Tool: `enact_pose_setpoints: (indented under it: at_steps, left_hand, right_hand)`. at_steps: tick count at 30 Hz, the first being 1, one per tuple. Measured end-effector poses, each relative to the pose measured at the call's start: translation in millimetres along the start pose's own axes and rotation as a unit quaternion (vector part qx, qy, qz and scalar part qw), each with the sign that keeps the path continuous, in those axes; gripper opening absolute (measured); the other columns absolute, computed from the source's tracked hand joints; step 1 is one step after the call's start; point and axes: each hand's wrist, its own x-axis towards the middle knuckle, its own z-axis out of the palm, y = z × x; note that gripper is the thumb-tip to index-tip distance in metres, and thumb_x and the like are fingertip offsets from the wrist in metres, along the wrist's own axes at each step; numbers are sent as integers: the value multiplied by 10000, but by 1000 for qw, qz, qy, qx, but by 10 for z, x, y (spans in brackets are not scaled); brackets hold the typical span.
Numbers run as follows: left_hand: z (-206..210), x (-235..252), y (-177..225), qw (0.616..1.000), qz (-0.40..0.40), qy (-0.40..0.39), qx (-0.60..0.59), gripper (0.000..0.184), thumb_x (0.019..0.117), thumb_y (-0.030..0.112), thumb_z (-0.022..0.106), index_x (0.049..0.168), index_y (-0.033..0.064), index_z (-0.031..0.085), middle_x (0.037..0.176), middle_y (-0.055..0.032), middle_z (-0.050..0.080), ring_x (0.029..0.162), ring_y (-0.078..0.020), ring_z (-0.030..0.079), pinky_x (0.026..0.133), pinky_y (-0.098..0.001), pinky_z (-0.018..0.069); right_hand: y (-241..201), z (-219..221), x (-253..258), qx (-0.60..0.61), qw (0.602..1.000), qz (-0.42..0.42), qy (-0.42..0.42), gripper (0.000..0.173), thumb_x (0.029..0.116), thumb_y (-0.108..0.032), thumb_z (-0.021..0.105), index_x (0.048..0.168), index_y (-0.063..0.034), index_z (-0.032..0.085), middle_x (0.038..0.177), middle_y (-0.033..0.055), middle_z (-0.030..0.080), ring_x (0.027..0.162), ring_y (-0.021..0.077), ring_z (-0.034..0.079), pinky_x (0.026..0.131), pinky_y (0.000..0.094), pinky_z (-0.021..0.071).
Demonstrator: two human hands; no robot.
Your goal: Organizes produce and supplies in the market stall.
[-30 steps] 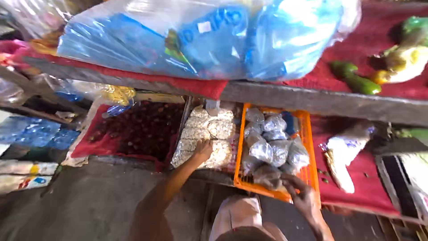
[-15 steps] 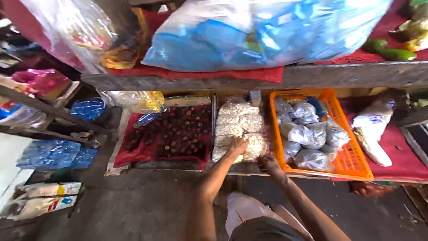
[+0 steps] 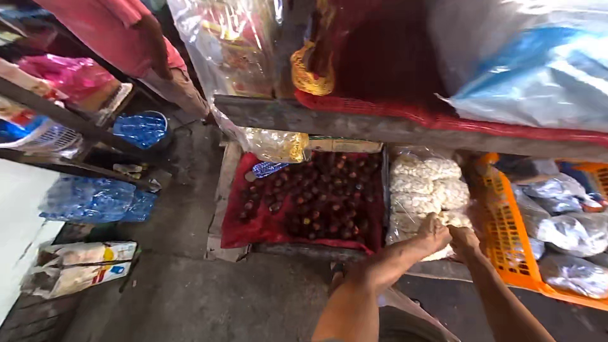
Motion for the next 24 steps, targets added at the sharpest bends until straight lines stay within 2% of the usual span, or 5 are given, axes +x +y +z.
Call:
enact_pose_setpoints:
  at_steps: [8, 10, 13, 17, 24]
  left_hand:
    - [48, -952, -608, 935, 18, 180, -306, 240, 966, 73, 634, 1166, -16, 733, 1277, -190, 682, 1301, -336, 574, 1164, -523, 359]
    - [-140, -1625, -1001, 825, -156, 291, -458, 246, 975, 113, 642, 1151, -37, 727, 1185, -184, 717, 1170, -271, 663, 1069, -436, 496]
    - [-499, -2575, -2087, 743, -488, 331, -317, 328, 997, 152, 593, 1276, -11, 646, 1269, -218, 660, 1194, -338, 641, 1031, -498, 510]
    - [-652, -2948, -3489, 792, -571, 201, -82, 702, 871, 177, 751, 1478, -34, 471, 1573, -309, 356, 1469, -513, 284, 1153, -690, 224]
    - [-711, -2728, -3995, 839, -523, 151, 4, 555, 906, 192, 711, 1425, 51, 573, 1529, -257, 460, 1463, -469, 346, 1141, -706, 246]
  right_hand:
    - [48, 216, -269, -43, 996, -53, 59, 429, 1107, -215, 422, 1348, 119, 541, 1318, 368, 582, 1225, 490, 588, 1032, 637, 445]
    - [333, 63, -411, 55, 996, -70, 10, 414, 1107, -231, 421, 1291, 118, 546, 1043, 282, 641, 850, 331, 646, 784, 514, 540]
    - [708, -219, -719, 90, 991, -75, -69, 365, 1078, -205, 461, 1245, 103, 563, 869, 108, 608, 651, 107, 569, 644, 323, 527]
    - [1045, -238, -803, 45, 992, -29, -112, 352, 1085, -190, 479, 1277, 94, 559, 955, 167, 628, 700, 153, 595, 669, 352, 534]
    - [770, 164, -808, -24, 977, -142, -155, 291, 1064, -143, 543, 1234, 77, 631, 978, 252, 688, 796, 322, 673, 779, 506, 551]
